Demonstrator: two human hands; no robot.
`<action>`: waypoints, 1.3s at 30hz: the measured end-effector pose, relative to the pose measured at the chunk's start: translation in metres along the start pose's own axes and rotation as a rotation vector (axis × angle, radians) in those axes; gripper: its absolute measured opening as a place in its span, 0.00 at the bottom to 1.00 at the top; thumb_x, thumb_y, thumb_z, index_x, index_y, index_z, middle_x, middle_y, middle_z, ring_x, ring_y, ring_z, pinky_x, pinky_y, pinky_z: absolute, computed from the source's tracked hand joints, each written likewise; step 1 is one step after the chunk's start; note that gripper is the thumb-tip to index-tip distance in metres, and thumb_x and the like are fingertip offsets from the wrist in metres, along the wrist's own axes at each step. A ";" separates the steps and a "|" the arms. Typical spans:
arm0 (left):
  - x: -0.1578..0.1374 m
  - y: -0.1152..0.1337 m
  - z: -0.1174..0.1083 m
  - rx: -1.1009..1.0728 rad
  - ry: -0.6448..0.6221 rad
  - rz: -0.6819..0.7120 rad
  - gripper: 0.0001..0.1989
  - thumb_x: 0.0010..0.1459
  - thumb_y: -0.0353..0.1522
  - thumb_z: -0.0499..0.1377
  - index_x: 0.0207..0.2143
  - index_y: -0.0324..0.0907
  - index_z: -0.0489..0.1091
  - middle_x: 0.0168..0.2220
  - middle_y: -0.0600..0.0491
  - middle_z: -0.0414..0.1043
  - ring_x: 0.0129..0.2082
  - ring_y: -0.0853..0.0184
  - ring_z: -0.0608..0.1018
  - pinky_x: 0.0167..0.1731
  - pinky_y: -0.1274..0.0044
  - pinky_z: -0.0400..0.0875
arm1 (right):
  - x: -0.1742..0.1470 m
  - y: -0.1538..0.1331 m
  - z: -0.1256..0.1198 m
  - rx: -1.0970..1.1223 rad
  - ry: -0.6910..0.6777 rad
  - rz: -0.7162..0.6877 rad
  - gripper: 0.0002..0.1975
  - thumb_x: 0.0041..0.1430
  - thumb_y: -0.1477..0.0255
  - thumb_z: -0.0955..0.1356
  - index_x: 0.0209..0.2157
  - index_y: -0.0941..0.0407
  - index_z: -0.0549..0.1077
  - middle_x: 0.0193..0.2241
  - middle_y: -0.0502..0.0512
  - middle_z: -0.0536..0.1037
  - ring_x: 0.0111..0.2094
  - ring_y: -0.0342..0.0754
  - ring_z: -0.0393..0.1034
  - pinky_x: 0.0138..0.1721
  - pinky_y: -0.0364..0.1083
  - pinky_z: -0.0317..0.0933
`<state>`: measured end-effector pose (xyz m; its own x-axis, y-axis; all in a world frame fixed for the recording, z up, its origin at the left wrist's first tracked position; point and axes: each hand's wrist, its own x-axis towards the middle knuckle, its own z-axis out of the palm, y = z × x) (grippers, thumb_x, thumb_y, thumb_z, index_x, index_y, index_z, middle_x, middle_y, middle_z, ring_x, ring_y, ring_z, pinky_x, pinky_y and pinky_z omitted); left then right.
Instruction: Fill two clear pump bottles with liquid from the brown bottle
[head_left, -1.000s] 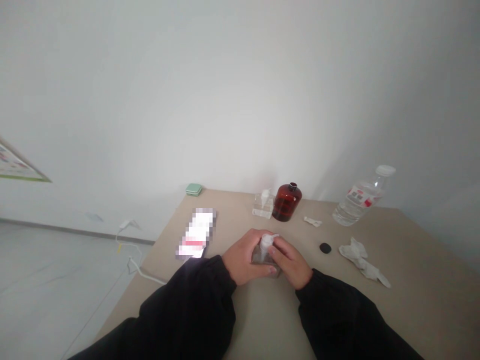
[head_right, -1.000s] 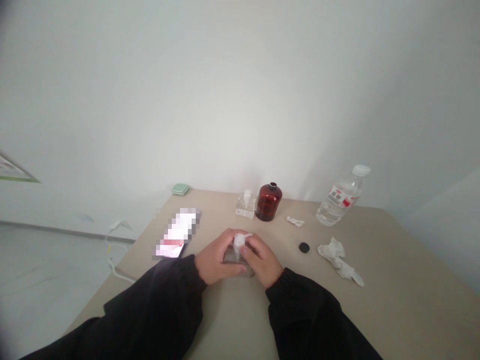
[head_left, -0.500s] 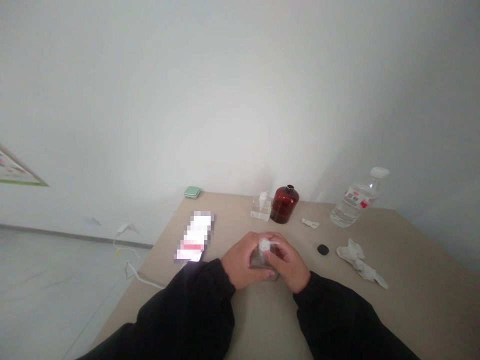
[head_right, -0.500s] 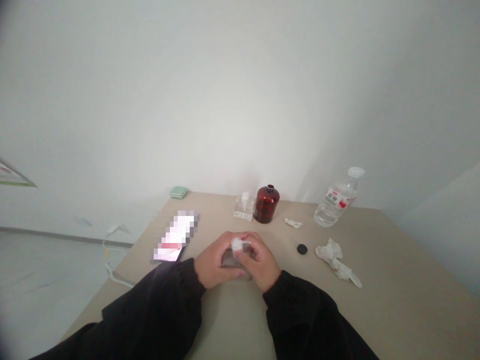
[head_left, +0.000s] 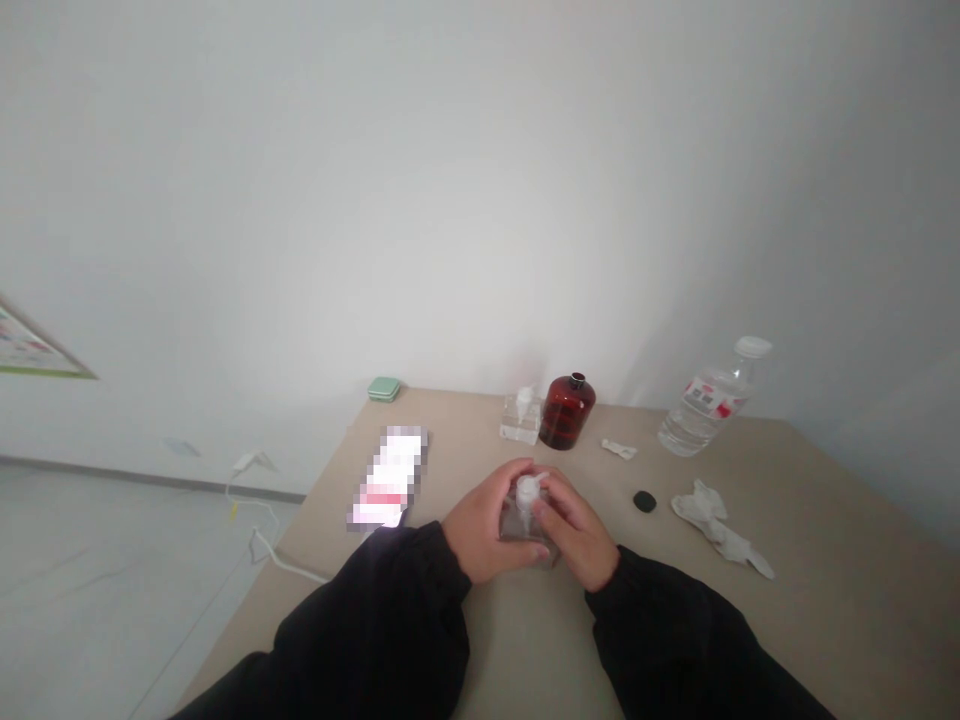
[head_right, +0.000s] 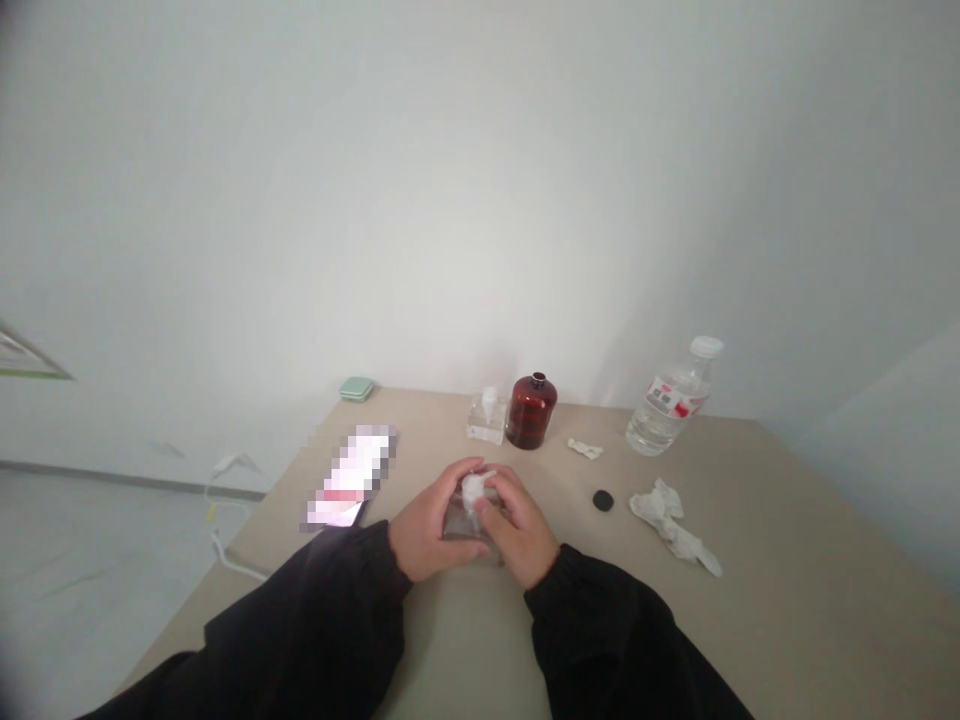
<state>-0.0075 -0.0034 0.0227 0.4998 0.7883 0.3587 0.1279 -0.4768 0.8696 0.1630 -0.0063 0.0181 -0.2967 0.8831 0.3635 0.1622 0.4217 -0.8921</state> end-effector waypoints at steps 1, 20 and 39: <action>0.000 0.000 0.000 0.006 0.002 -0.001 0.45 0.43 0.32 0.69 0.61 0.42 0.50 0.58 0.44 0.61 0.56 0.54 0.68 0.56 0.62 0.63 | -0.001 0.001 0.000 0.011 0.007 0.007 0.14 0.62 0.60 0.63 0.42 0.54 0.72 0.45 0.57 0.69 0.48 0.54 0.66 0.51 0.53 0.61; -0.002 -0.003 0.002 -0.002 0.015 -0.052 0.52 0.42 0.33 0.70 0.63 0.46 0.43 0.50 0.46 0.66 0.47 0.57 0.73 0.48 0.65 0.67 | -0.005 -0.006 -0.003 0.161 0.294 0.049 0.18 0.59 0.55 0.65 0.44 0.50 0.74 0.42 0.55 0.76 0.42 0.51 0.71 0.43 0.49 0.66; -0.003 -0.011 0.004 -0.002 0.030 -0.041 0.53 0.41 0.35 0.70 0.63 0.46 0.42 0.50 0.46 0.65 0.46 0.57 0.72 0.48 0.64 0.66 | -0.007 0.003 -0.007 0.205 0.408 0.011 0.16 0.60 0.56 0.65 0.43 0.49 0.74 0.42 0.54 0.78 0.43 0.51 0.70 0.46 0.51 0.63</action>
<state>-0.0068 -0.0018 0.0106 0.4679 0.8188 0.3326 0.1463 -0.4429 0.8846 0.1721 -0.0100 0.0142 0.1054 0.9133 0.3935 -0.0384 0.3992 -0.9161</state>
